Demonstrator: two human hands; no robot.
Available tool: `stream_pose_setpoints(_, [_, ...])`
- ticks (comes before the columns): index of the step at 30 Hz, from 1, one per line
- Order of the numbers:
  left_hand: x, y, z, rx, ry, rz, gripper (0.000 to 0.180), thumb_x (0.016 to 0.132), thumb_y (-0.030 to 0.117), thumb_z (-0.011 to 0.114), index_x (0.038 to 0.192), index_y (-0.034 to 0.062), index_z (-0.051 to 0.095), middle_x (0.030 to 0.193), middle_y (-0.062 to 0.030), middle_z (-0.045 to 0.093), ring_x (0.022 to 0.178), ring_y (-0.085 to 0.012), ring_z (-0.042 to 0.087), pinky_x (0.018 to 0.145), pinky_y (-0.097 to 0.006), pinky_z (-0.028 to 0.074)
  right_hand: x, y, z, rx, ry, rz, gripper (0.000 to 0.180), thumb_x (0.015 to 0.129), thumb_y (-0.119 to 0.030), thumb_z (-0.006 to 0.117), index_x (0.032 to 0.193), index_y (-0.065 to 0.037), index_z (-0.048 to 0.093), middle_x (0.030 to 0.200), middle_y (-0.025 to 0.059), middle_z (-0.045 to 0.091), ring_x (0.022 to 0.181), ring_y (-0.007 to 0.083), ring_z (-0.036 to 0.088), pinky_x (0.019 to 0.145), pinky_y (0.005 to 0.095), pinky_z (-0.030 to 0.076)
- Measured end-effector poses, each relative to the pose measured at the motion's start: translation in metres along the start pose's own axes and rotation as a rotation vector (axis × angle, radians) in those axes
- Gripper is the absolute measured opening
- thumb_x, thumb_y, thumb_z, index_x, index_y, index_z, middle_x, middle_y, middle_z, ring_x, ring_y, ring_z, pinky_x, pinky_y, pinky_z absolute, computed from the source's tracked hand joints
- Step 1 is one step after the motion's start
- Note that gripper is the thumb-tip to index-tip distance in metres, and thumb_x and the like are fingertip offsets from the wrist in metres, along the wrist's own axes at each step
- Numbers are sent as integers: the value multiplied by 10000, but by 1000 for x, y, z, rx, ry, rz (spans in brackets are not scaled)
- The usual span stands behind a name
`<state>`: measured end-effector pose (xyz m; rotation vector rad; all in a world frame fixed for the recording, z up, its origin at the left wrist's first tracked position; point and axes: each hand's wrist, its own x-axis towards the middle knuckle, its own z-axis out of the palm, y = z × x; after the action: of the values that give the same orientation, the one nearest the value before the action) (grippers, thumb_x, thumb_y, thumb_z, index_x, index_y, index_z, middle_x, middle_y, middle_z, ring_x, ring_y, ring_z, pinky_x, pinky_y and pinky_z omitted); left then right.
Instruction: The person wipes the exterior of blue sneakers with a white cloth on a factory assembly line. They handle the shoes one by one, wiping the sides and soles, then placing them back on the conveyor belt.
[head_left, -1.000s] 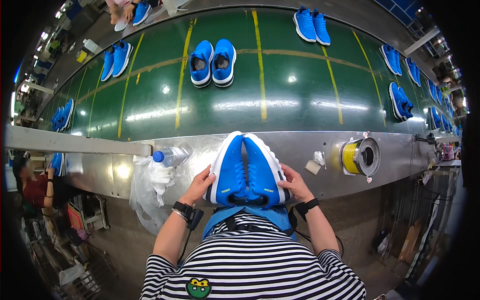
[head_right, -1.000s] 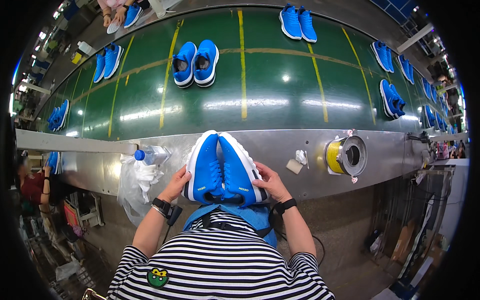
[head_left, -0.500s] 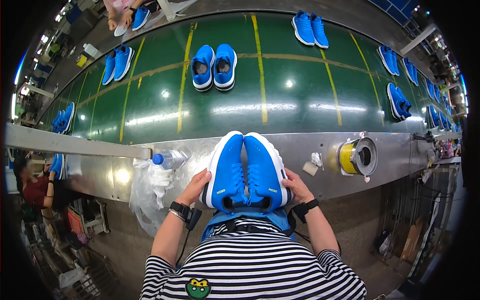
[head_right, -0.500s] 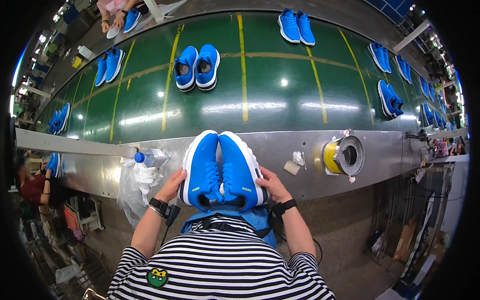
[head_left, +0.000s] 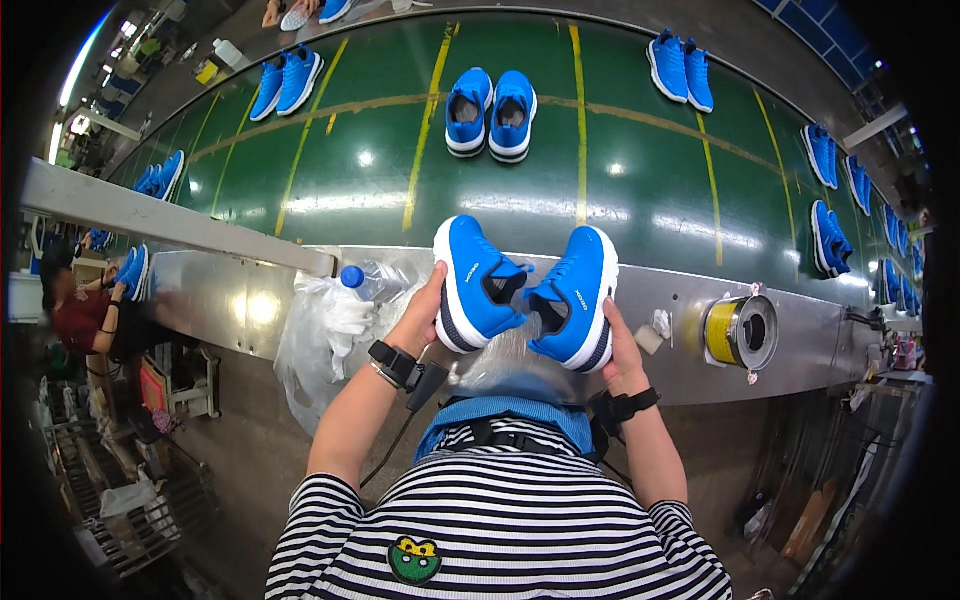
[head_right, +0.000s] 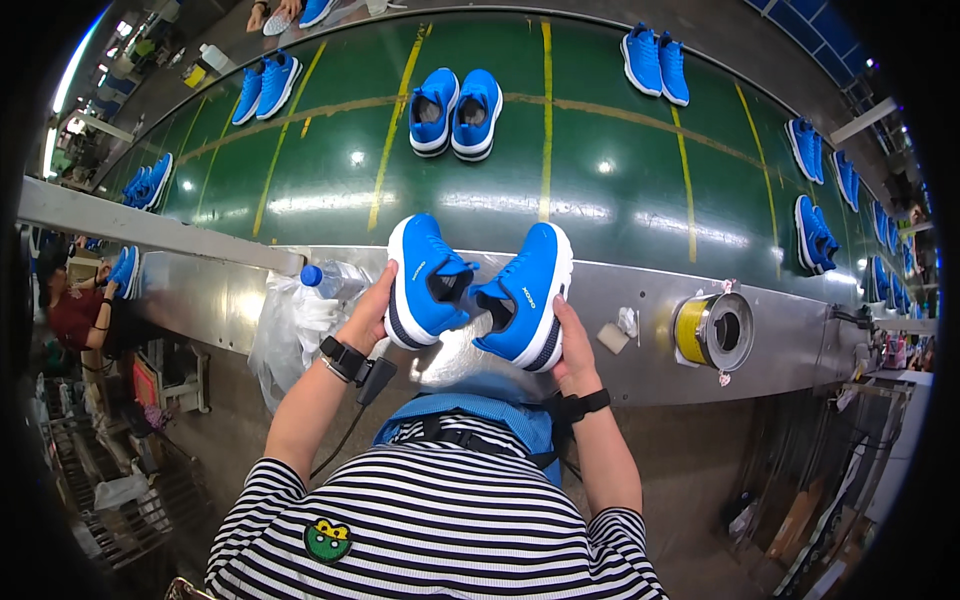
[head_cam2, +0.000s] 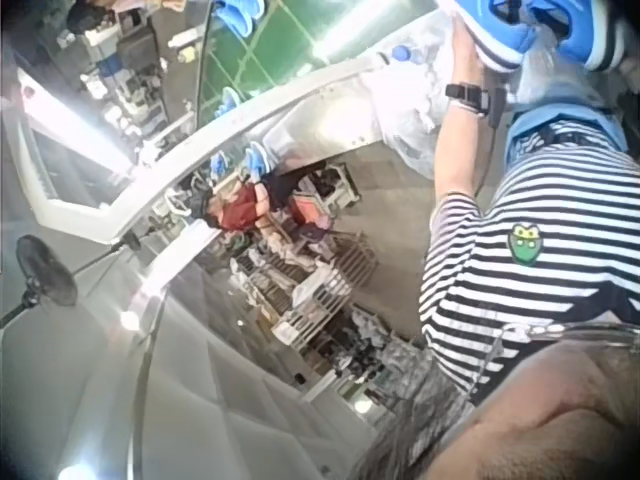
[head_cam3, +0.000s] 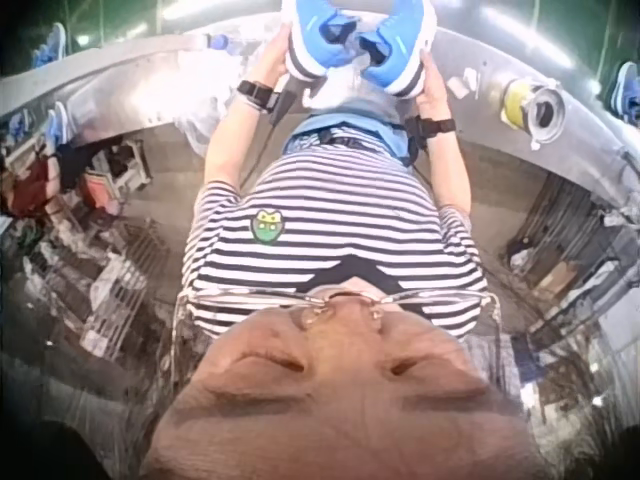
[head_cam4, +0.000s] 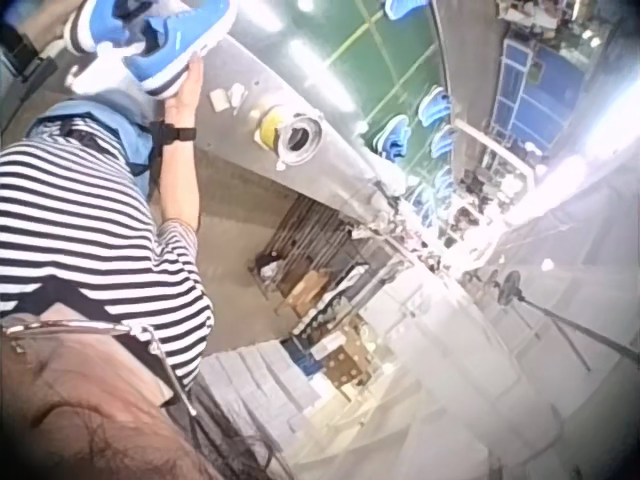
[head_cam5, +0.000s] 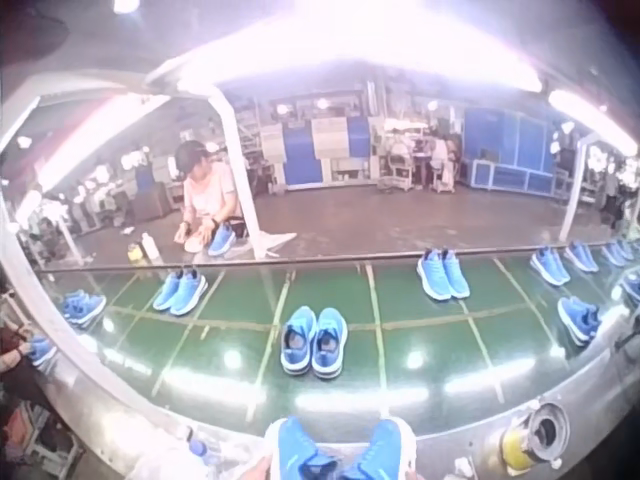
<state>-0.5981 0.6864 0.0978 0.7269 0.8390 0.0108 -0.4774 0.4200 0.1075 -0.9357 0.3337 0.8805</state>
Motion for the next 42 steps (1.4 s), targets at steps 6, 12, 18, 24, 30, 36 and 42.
stream_pose_setpoints(6, [23, 3, 24, -303, -112, -177, 463, 941, 396, 305, 1175, 44, 495, 1096, -136, 593, 959, -275, 600, 838, -447, 489, 15, -1, 24, 370, -90, 116, 490, 876, -430, 482, 1229, -91, 461, 1169, 111, 555, 1031, 278, 560, 894, 429, 457])
stream_pose_setpoints(12, [51, 5, 48, -453, -313, -279, 487, 958, 405, 201, 1241, 93, 445, 1198, -120, 534, 1075, -293, 534, 915, -456, 438, 27, -28, 31, 516, -141, 189, 476, 857, -455, 489, 1203, -128, 487, 1170, 103, 553, 1038, 287, 552, 877, 492, 452])
stream_pose_setpoints(18, [90, 10, 103, -399, -297, -325, 464, 944, 400, 241, 1175, 98, 506, 1143, -115, 568, 1030, -297, 557, 894, -472, 439, 57, -68, 5, 591, -103, 146, 486, 839, -463, 511, 1196, -134, 489, 1183, 125, 532, 1041, 337, 530, 859, 568, 429])
stream_pose_setpoints(24, [144, 10, 166, -403, -399, -411, 443, 939, 385, 268, 1189, 103, 501, 1154, -128, 558, 1038, -307, 553, 891, -467, 452, 73, -130, -12, 664, -47, 64, 441, 824, -469, 531, 1132, -153, 525, 1129, 108, 564, 1007, 322, 542, 849, 556, 435])
stream_pose_setpoints(30, [169, 19, 238, -552, -473, -410, 433, 913, 266, 394, 1235, -21, 413, 1170, -231, 495, 1023, -390, 522, 875, -475, 472, 102, -180, -27, 667, -158, -101, 478, 858, -487, 453, 1196, -149, 484, 1163, 105, 550, 1013, 315, 551, 833, 542, 450])
stream_pose_setpoints(36, [181, 24, 267, -783, -572, -446, 516, 880, 319, 473, 1271, -4, 378, 1197, -231, 438, 1046, -370, 467, 881, -457, 455, 151, -192, -52, 541, -176, -240, 575, 871, -463, 453, 1231, -16, 427, 1143, 181, 538, 1025, 359, 534, 870, 518, 438])
stream_pose_setpoints(42, [182, 30, 269, -900, -614, -500, 522, 863, 322, 485, 1260, -5, 391, 1202, -224, 454, 1068, -381, 462, 911, -474, 423, 182, -172, -86, -92, 422, -167, 437, 908, -403, 459, 1160, -46, 460, 1084, 103, 571, 964, 213, 560, 806, 369, 447])
